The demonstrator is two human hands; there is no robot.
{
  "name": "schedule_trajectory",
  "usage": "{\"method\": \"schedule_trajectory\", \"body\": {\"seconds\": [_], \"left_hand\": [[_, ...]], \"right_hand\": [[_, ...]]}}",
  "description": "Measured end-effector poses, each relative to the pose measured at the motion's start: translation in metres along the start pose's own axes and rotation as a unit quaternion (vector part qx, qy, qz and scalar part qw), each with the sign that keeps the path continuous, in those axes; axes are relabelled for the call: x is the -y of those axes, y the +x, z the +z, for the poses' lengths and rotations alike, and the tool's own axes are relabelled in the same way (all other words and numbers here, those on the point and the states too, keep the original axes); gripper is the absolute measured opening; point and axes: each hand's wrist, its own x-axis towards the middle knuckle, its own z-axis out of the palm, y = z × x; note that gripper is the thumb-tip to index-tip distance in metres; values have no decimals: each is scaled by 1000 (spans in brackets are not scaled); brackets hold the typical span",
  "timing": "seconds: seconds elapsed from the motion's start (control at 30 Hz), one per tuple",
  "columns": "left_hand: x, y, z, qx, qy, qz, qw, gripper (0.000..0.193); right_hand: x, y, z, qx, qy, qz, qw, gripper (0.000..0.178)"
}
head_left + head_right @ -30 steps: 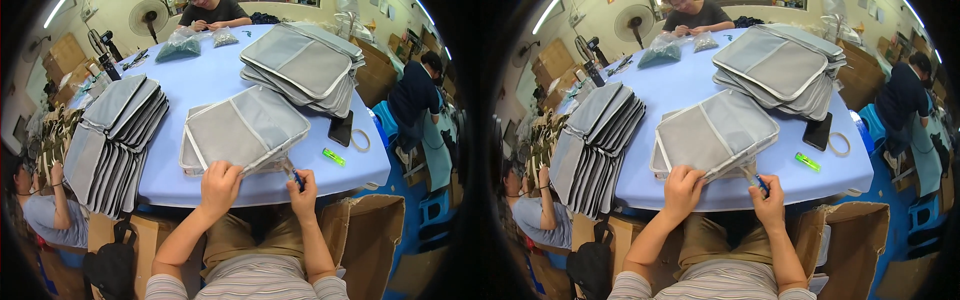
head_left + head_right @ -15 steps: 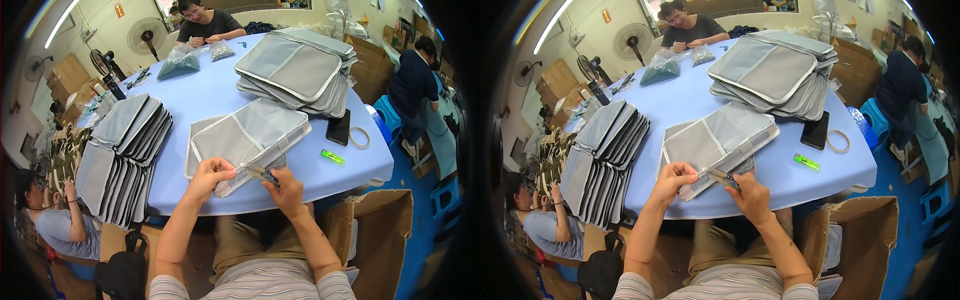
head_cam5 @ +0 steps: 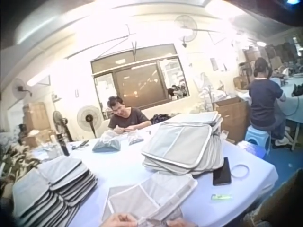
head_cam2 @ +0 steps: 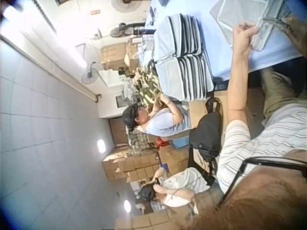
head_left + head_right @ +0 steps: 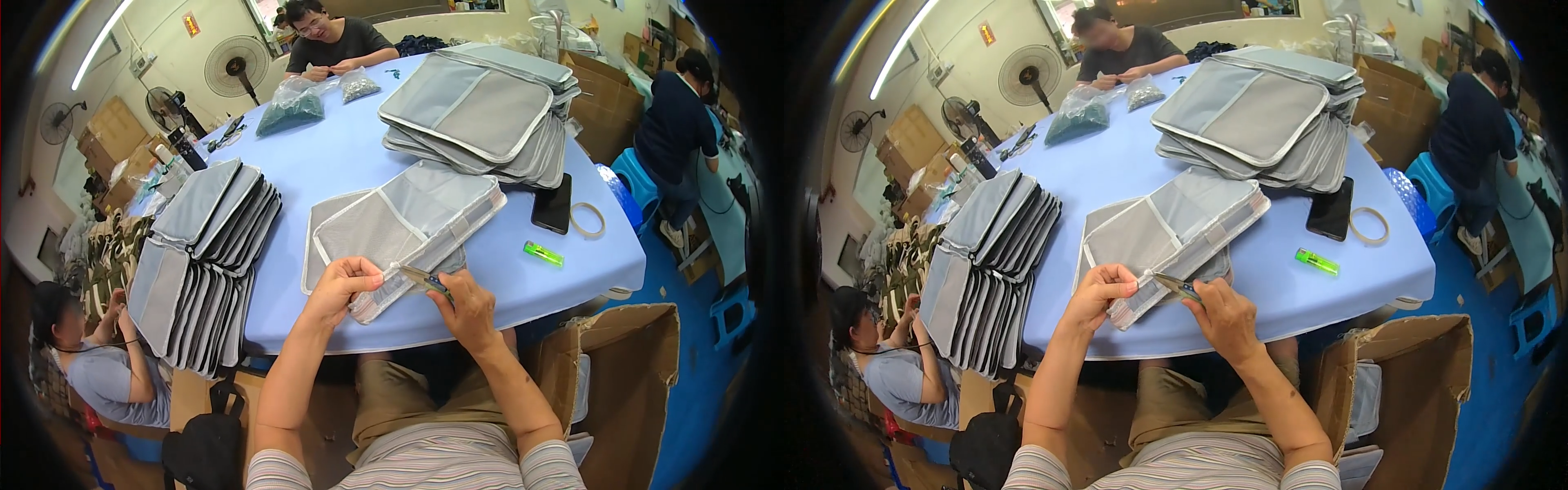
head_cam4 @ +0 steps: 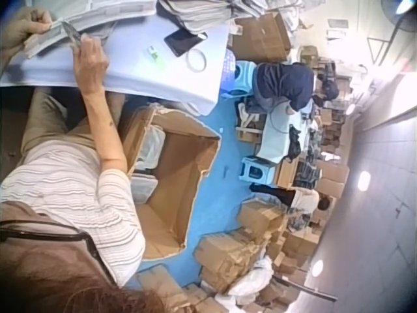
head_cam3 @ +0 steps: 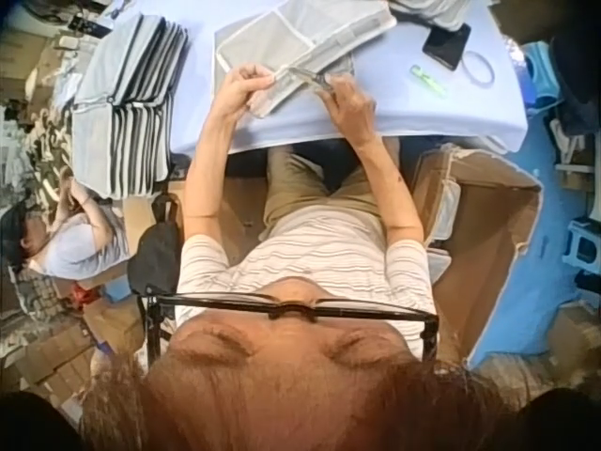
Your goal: Trimming loose threads and inspecting grey zipper pouches at a workshop table.
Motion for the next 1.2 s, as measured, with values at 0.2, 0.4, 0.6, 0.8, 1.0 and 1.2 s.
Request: {"method": "schedule_trajectory", "body": {"seconds": [0.2,0.4,0.6,0.8,1.0,1.2], "left_hand": [[-1,2,0,17,-1,-7,1000,8],[-1,2,1,13,-4,-11,1000,8],[1,1,2,14,0,-3,1000,8],[0,0,7,-2,17,6,1000,9],[1,-1,12,-6,25,14,1000,8],[15,2,28,-47,29,87,995,8]], "right_hand": [[-2,-4,4,-16,40,17,999,25],[-2,-6,6,-16,63,27,997,23],[0,-5,3,-13,34,19,999,25],[-1,-8,5,-18,41,26,999,27],[-1,-9,3,-19,42,32,998,27],[4,-10,-6,7,9,78,997,25]]}}
